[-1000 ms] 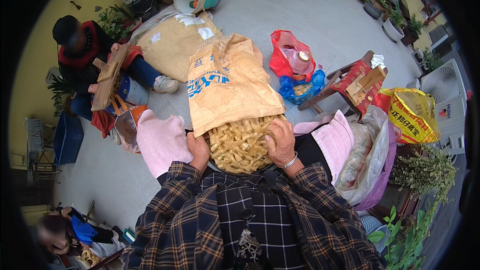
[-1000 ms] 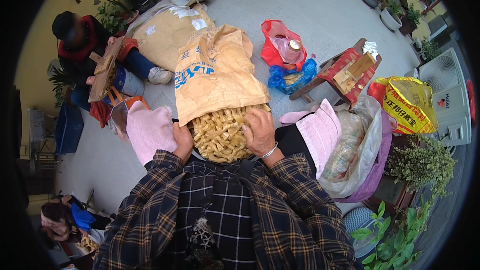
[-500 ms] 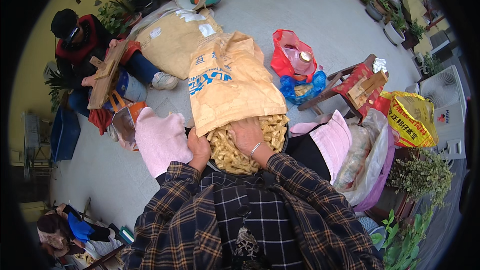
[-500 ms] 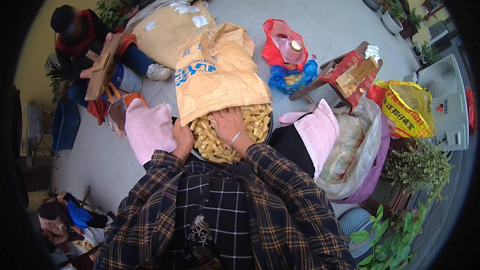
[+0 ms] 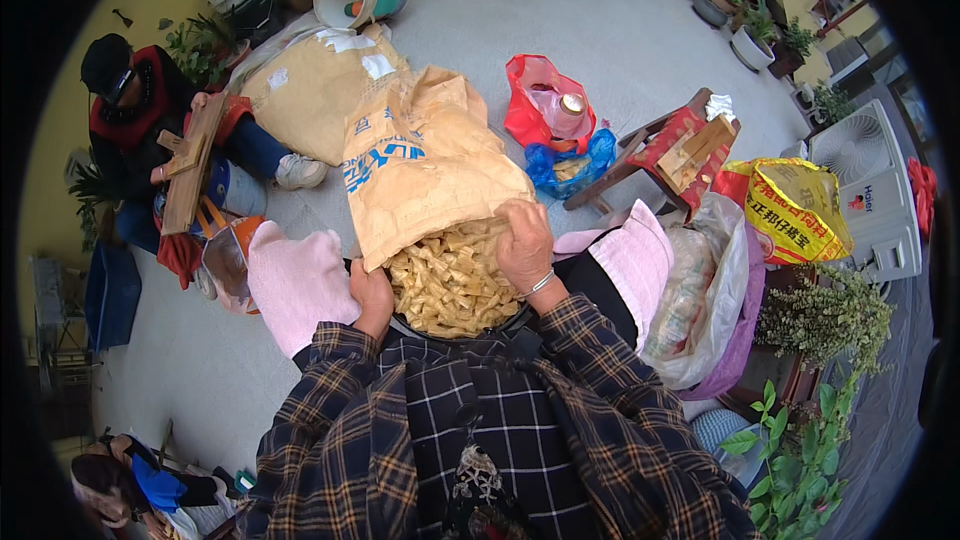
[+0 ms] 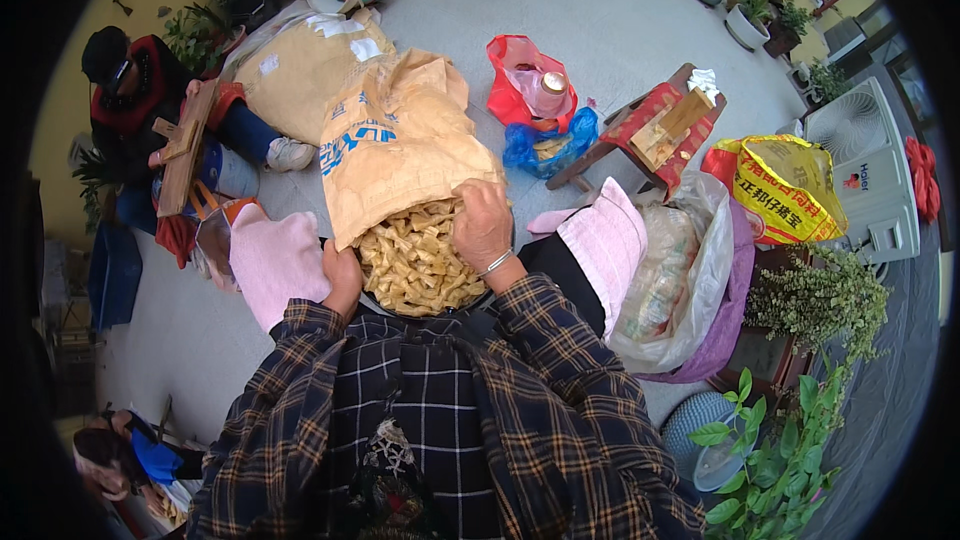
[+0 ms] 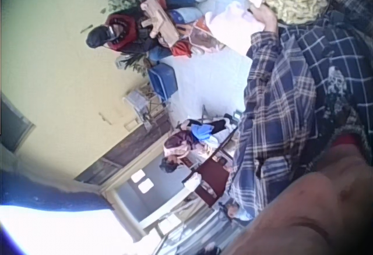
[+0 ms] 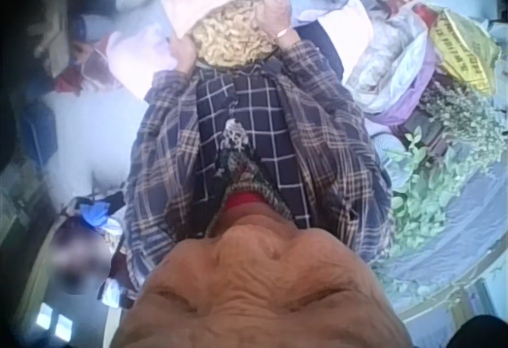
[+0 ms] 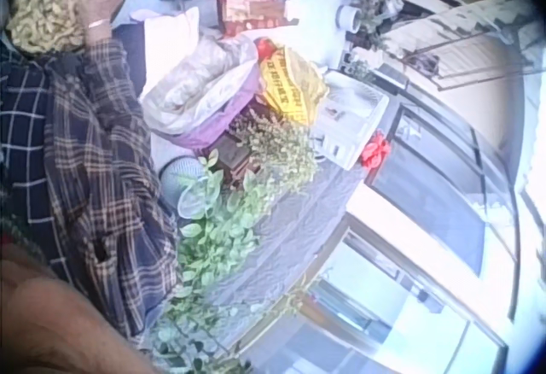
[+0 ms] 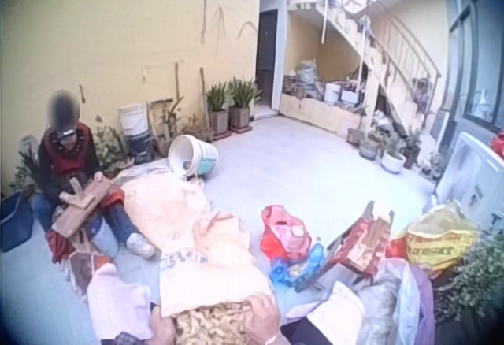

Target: The person tears dried vegetable strips by hand into smaller pieces and places them into a large pot. The person then pours the contents into a sack and shakes the pot to empty it.

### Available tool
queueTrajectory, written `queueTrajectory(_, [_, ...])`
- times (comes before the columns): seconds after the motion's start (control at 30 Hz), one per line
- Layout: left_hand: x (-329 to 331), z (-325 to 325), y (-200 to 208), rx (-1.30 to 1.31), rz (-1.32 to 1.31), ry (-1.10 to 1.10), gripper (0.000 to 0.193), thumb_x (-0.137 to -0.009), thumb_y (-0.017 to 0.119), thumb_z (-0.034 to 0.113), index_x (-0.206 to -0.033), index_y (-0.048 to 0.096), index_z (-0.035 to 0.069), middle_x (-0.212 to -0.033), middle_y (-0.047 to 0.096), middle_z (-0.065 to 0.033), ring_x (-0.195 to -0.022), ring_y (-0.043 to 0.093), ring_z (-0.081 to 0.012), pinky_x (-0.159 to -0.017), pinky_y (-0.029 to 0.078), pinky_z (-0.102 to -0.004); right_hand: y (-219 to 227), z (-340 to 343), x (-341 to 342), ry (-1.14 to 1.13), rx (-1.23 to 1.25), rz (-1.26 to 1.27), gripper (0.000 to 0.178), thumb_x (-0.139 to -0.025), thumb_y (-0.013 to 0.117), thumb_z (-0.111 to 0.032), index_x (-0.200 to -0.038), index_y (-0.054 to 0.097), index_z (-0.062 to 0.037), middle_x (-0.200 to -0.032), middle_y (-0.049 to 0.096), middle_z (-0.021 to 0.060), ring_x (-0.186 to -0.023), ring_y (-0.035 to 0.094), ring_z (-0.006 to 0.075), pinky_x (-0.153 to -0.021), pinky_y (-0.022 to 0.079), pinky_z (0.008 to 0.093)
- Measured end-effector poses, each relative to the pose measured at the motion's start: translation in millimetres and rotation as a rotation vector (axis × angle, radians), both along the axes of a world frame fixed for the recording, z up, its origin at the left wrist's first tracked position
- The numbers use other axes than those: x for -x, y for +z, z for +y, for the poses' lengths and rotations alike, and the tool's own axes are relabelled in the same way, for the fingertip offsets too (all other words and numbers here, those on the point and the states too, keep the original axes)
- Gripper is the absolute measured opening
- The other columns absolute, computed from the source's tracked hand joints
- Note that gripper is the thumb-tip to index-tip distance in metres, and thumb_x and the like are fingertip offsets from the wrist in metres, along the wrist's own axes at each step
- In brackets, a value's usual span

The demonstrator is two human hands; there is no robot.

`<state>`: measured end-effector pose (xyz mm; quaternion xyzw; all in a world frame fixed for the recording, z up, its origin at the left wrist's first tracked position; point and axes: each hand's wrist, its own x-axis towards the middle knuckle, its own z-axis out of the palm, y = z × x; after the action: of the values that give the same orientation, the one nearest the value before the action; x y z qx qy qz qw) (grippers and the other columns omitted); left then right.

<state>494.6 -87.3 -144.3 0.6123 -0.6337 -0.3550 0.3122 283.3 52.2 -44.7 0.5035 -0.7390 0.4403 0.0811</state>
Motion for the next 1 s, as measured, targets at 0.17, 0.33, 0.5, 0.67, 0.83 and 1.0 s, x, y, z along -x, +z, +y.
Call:
queueTrajectory(0.17, [4.8,4.0,0.7,0.01,-0.035,0.036,0.02,-0.079,0.059,0.013,-0.093,0.049,0.002,-0.087,0.06,-0.017,-0.083,0.057,-0.0303,-0.075,0.044,-0.0368,-63.6,5.0,57.1,-0.304,-0.225,-0.404,0.051,-0.071,0.06,-0.005,-0.12,0.044,-0.0034,-0.112,0.054,0.0228,-0.106,0.05,0.0373,-0.089,0.039,0.0411])
queueTrajectory(0.33, [0.5,-0.2,-10.0,-0.025,-0.01,0.095,0.018,-0.079,0.061,0.013,-0.089,0.05,0.002,-0.085,0.059,-0.0157,-0.08,0.057,-0.026,-0.074,0.044,-0.0344,-84.6,-5.7,74.7,-0.213,-0.384,-0.588,0.052,-0.077,0.062,-0.019,-0.126,0.045,-0.0092,-0.103,0.063,0.0204,-0.096,0.059,0.0365,-0.082,0.046,0.0409])
queueTrajectory(0.5, [-7.8,-8.7,-25.2,-0.04,0.066,0.121,0.02,-0.084,0.061,0.02,-0.084,0.051,0.002,-0.079,0.059,-0.0125,-0.074,0.055,-0.0221,-0.068,0.044,-0.0325,-97.3,-5.6,73.8,-0.522,-0.258,-0.445,0.031,-0.085,0.044,-0.026,-0.087,0.066,-0.0043,-0.081,0.061,0.0247,-0.079,0.059,0.0413,-0.07,0.046,0.046])
queueTrajectory(0.67, [-13.2,-4.2,-25.7,0.018,-0.035,0.049,0.024,-0.086,0.058,0.024,-0.082,0.05,0.001,-0.077,0.059,-0.013,-0.073,0.055,-0.0233,-0.067,0.044,-0.0343,-105.1,15.7,56.0,-0.677,-0.221,-0.431,0.027,-0.081,0.047,-0.021,-0.078,0.064,-0.0004,-0.075,0.061,0.0243,-0.072,0.059,0.0409,-0.066,0.045,0.0471])
queueTrajectory(0.83, [-10.3,-3.9,-30.1,0.096,0.011,0.052,0.023,-0.088,0.054,0.024,-0.082,0.049,0.002,-0.077,0.058,-0.0172,-0.073,0.056,-0.0285,-0.067,0.044,-0.0367,-116.1,23.0,56.9,-0.648,-0.333,-0.4,0.023,-0.078,0.048,-0.015,-0.078,0.062,0.0032,-0.075,0.061,0.0257,-0.073,0.059,0.0417,-0.066,0.046,0.0461])
queueTrajectory(1.0, [-10.3,-5.3,-33.8,-0.059,-0.075,0.073,0.026,-0.087,0.053,0.029,-0.088,0.048,0.003,-0.082,0.059,-0.0181,-0.079,0.057,-0.0319,-0.071,0.043,-0.0388,-135.8,21.2,71.2,-0.485,-0.355,-0.736,0.026,-0.082,0.048,-0.021,-0.085,0.06,0.0021,-0.085,0.061,0.0265,-0.086,0.056,0.0437,-0.074,0.043,0.0447])
